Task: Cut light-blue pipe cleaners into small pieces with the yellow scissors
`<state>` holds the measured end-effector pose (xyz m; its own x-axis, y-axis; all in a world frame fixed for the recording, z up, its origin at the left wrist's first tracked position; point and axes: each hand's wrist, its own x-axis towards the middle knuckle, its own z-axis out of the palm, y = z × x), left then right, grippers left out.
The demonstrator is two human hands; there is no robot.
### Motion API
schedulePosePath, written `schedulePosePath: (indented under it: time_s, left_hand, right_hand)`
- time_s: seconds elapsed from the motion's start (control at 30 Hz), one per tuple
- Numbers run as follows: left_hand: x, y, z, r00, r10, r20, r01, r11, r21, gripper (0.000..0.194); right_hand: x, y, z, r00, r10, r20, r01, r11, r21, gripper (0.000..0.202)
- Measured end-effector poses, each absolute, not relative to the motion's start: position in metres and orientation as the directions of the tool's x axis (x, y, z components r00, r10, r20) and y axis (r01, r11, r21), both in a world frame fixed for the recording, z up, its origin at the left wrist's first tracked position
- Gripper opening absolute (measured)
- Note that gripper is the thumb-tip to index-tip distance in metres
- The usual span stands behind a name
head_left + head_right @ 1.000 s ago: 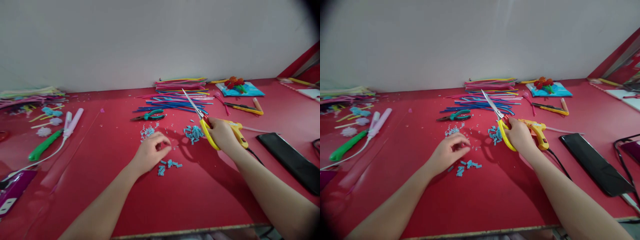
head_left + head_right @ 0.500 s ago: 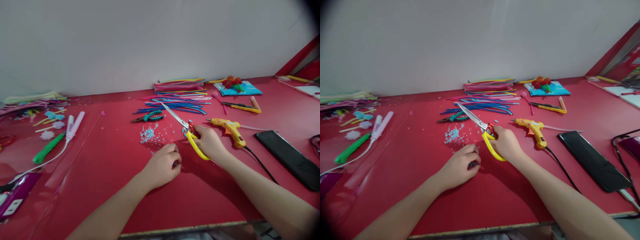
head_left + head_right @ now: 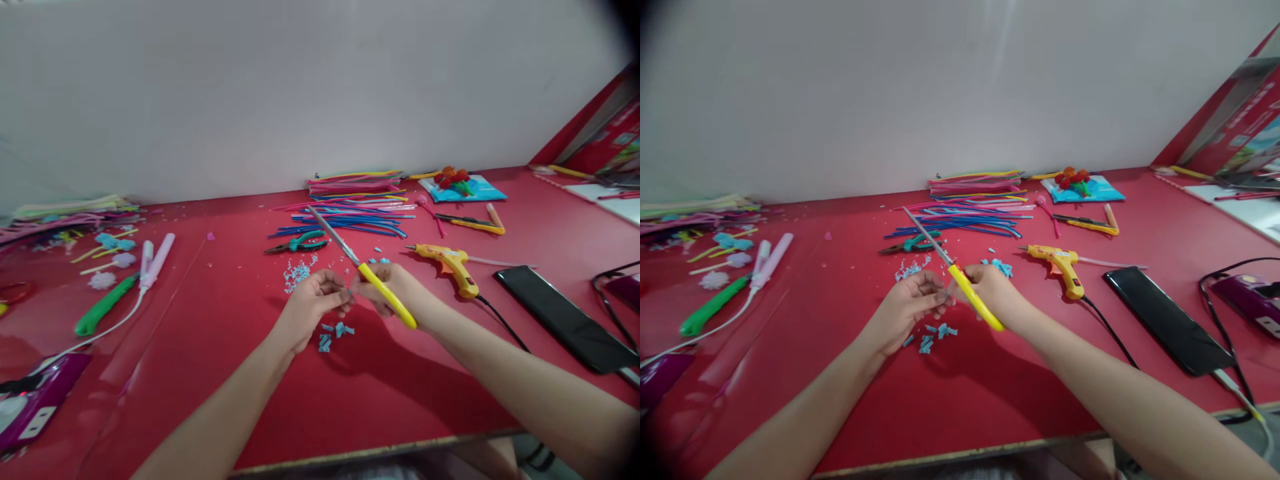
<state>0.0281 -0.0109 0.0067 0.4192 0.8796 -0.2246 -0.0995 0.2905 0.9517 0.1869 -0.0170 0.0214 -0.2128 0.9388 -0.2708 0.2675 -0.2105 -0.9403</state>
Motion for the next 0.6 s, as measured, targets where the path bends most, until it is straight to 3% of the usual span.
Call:
schedulePosePath:
  time_s: [0.17,0.3,0.43,0.6]
  left_hand:
    - [0.029,-0.003,0.014,0.407,0.894,-0.189,-0.087,0.244,0.966,0.023]
    - [0.025,0.007,0.006,0.376,0.918,-0.127,0.168,0.068,0.983,0.014]
    - [0.023,0.005,-0.001,0.27,0.963,0.026,0.476,-0.156,0.866,0.014]
    - [0.027,-0.007,0.0,0.357,0.928,0.105,0.566,-0.304,0.767,0.012]
  right_hand:
    - [0.179,-0.012,0.016,-0.208,0.956,-0.208,0.175,-0.173,-0.969,0.008]
    - [0.181,-0.003,0.01,-0.116,0.982,-0.15,0.207,-0.124,-0.971,0.006]
    - [0.185,0.001,0.004,-0.079,0.99,-0.121,0.314,-0.09,-0.945,0.005]
    - [0.184,-0.003,-0.013,-0.115,0.988,-0.102,0.391,-0.049,-0.919,0.008]
